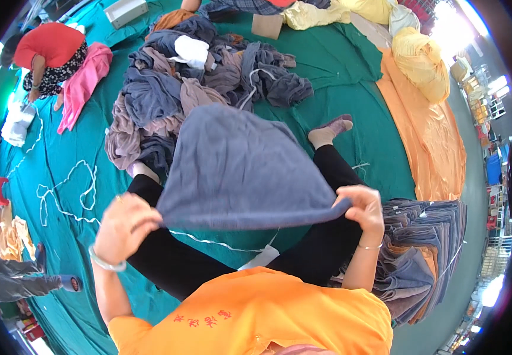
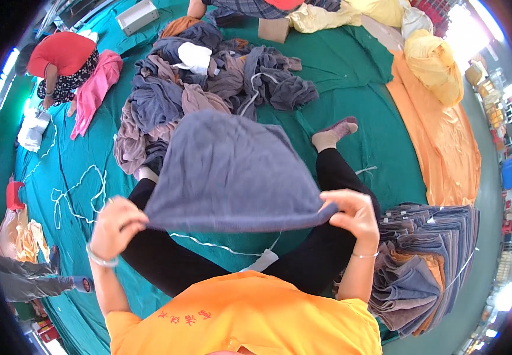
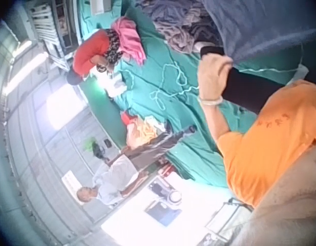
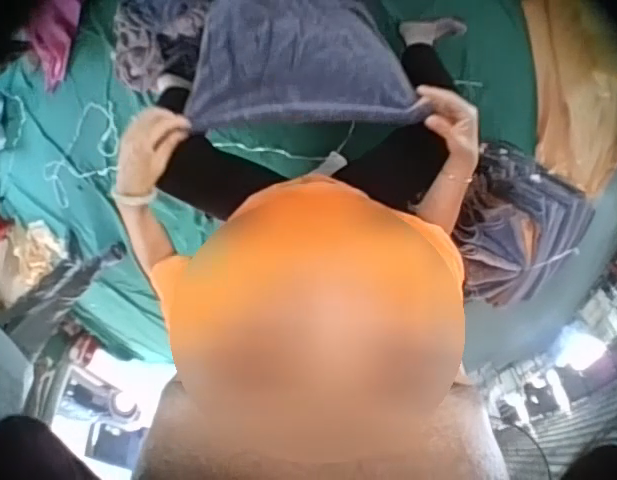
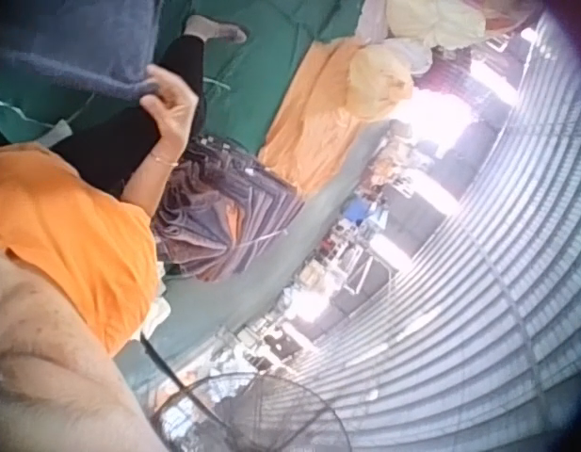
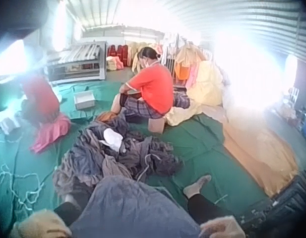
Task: The person folds pieces of brown and grey fabric one by one, shaking them out and smoothing them before placing them on a stack.
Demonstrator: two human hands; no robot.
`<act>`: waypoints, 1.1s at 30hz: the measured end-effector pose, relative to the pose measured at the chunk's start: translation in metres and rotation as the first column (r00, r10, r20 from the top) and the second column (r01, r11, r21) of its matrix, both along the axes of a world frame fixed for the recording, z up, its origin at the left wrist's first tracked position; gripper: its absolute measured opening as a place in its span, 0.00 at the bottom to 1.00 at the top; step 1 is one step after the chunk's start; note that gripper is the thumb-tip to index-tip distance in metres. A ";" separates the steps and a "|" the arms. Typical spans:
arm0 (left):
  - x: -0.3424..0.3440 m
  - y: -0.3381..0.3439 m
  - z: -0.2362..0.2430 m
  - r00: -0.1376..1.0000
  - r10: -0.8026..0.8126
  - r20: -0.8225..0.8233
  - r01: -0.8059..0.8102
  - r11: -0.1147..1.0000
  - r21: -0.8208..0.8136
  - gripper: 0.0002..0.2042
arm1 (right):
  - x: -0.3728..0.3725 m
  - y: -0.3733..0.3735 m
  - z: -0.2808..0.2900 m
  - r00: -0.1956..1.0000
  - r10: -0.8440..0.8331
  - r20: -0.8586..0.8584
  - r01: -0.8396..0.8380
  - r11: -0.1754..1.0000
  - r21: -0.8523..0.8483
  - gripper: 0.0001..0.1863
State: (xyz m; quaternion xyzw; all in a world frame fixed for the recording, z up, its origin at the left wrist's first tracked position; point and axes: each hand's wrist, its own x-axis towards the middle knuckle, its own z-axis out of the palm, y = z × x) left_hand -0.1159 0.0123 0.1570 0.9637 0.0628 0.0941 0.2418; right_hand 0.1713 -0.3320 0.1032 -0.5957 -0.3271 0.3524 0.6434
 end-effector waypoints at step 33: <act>0.213 0.183 -0.304 0.758 0.550 -0.351 -0.639 0.517 -0.570 0.33 | -0.041 0.128 -0.160 0.443 0.268 0.855 0.436 0.769 -0.467 0.36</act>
